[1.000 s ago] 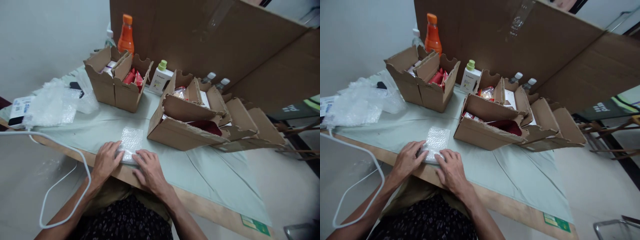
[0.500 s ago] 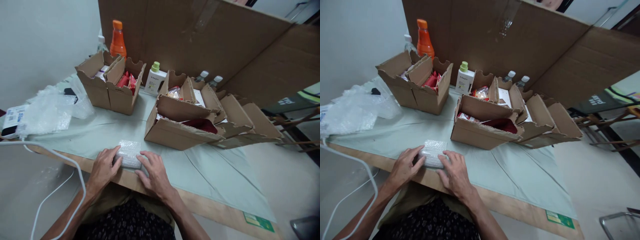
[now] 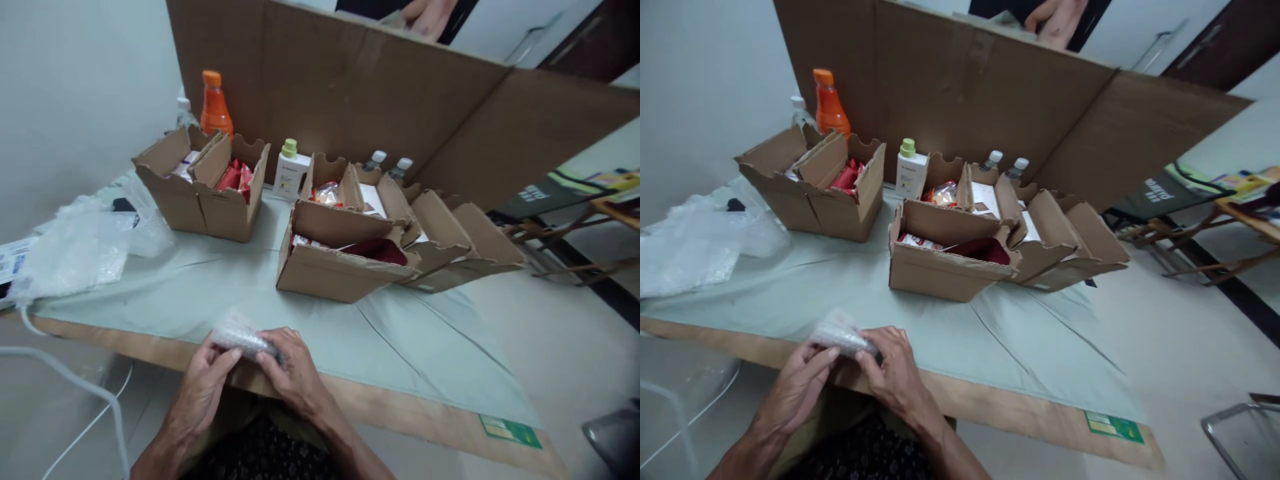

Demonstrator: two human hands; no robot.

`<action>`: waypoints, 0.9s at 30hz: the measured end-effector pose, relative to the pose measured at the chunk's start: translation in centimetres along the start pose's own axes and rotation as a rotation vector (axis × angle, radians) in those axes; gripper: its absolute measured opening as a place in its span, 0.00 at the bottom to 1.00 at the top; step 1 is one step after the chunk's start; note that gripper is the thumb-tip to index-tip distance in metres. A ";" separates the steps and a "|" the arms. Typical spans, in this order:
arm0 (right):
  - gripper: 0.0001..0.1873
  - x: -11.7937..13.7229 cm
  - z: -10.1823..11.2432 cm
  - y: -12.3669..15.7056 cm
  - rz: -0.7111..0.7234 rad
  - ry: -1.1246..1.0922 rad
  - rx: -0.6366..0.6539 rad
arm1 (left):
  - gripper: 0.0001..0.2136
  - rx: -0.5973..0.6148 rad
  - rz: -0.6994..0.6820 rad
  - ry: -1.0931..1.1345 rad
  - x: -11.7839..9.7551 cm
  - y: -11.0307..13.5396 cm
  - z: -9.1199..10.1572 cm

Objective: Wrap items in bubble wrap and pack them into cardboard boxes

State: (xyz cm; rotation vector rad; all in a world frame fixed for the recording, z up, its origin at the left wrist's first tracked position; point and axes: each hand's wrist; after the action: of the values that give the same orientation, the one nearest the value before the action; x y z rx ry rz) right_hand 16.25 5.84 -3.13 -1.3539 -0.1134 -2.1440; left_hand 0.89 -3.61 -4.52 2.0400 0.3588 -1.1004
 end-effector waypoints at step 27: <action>0.12 6.8 25.0 -13.2 0.502 0.791 -0.171 | 0.08 0.048 -1.288 -0.559 -4.7 -4.9 -13.1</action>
State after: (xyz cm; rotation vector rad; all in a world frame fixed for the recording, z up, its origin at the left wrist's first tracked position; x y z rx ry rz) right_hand 27.20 22.98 17.65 -0.4493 0.6593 -2.0986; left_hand 3.05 9.89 1.12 1.2902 1.4348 -2.3294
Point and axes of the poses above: each hand's wrist, its own y-axis away from the middle knuckle, its own z-axis out of the back of the hand, x = y × z, and after that the axes turned 13 degrees about -x, right-handed
